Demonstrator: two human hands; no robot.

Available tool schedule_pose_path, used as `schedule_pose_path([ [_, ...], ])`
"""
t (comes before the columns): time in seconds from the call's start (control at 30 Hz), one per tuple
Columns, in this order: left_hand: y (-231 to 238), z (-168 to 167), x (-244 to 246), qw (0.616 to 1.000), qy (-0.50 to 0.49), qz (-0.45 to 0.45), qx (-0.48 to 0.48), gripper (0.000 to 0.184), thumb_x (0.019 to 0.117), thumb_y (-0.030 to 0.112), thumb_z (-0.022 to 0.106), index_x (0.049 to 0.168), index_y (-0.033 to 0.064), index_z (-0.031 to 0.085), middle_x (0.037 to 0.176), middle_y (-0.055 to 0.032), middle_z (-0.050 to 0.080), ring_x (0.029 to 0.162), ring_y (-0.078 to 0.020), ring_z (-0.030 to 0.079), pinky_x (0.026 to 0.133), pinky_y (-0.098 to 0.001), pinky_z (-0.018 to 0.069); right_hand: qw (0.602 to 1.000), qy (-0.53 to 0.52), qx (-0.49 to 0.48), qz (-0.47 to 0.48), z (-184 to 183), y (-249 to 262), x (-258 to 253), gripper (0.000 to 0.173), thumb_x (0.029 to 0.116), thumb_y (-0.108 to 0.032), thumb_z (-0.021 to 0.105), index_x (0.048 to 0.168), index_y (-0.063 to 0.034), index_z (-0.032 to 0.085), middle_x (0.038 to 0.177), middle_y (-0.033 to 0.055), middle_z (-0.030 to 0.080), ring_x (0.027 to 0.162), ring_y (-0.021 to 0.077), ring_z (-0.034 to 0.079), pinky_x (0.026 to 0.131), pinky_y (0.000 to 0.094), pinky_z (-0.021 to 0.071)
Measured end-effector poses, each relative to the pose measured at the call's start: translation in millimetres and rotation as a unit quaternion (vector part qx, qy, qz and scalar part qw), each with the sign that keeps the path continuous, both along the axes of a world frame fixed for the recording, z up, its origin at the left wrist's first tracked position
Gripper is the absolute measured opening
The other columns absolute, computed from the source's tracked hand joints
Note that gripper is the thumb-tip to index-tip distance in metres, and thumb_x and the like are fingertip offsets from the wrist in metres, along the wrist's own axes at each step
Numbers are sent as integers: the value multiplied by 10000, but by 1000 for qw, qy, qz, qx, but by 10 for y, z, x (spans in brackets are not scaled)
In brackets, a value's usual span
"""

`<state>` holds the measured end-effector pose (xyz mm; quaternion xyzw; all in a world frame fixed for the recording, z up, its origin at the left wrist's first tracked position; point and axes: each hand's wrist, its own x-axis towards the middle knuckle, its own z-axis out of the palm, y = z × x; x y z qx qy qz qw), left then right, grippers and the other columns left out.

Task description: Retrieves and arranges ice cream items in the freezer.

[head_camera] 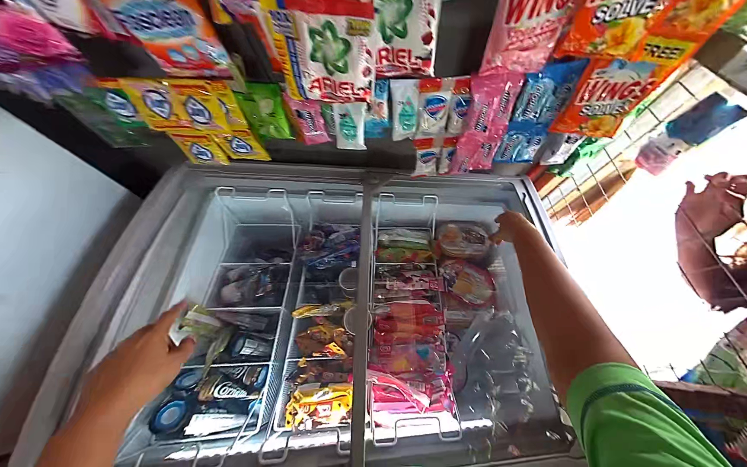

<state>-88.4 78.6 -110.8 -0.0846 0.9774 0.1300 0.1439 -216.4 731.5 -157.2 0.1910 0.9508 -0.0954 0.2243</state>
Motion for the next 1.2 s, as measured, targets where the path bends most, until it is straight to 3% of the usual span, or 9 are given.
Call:
schedule_pose_path([
  [0.13,483,-150,114,995,-1,-93,23,376,970,101,640,1339,27,648,1390,-353,516,1283,-559,499,980,-742,420,1000,-4,6,-12,-83,33,-58,708,791,-308,885,1349,32,612,1358,305,588,1311,490,523,1031,711,409],
  [0.23,894,-171,179,990,-40,-130,40,309,972,85,623,1266,16,686,1480,-275,492,1357,-509,463,1046,-696,405,1000,12,14,-9,-136,147,5,668,787,-308,887,1313,22,642,1325,301,611,1279,500,546,1005,729,419],
  [0.3,1171,-42,229,984,-110,-134,41,327,996,130,616,1304,37,676,1534,-224,466,1369,-454,483,1085,-635,405,1000,17,-2,22,-6,219,180,588,870,-262,823,1323,52,617,1341,323,591,1293,507,531,1062,694,398],
  [0.47,1000,-19,154,987,-121,-102,35,487,987,187,618,1462,106,549,1578,-127,435,1381,-353,501,1061,-605,447,996,45,-38,60,7,73,88,626,855,-215,842,1315,125,591,1306,401,573,1279,557,519,1077,698,379],
  [0.6,554,482,-131,1000,1,-24,13,490,979,147,613,1458,71,543,1641,-167,318,1391,-397,478,1067,-599,452,999,12,-13,52,-93,137,-16,654,865,-249,839,1328,134,582,1317,399,572,1303,544,514,1094,685,366],
  [0.7,61,772,-467,992,102,74,-27,669,978,175,642,1575,67,360,1451,-287,501,1190,-489,605,941,-675,499,999,6,-4,45,-151,160,-54,656,858,-265,844,1323,122,590,1313,383,584,1302,528,524,1085,677,380],
  [0.83,-482,1106,-829,979,105,159,-76,909,961,207,662,1650,107,76,1193,-389,621,1104,-582,614,871,-751,465,999,-2,4,46,-124,124,-51,653,866,-268,837,1325,123,586,1317,374,588,1301,513,534,1084,663,389],
  [1.0,-693,1325,-1085,975,65,185,-108,941,976,258,654,1638,59,16,1248,-409,579,1166,-575,584,931,-728,448,999,-7,-1,37,-81,100,-18,686,887,-279,816,1378,117,549,1357,372,562,1343,509,496,1112,654,361],
  [1.2,-796,1279,-1257,970,31,201,-131,935,997,318,632,1624,10,11,1237,-398,587,1078,-526,645,923,-658,496,1000,4,-7,26,-112,115,-30,686,878,-270,827,1390,94,552,1364,371,558,1354,515,482,1112,663,352],
])
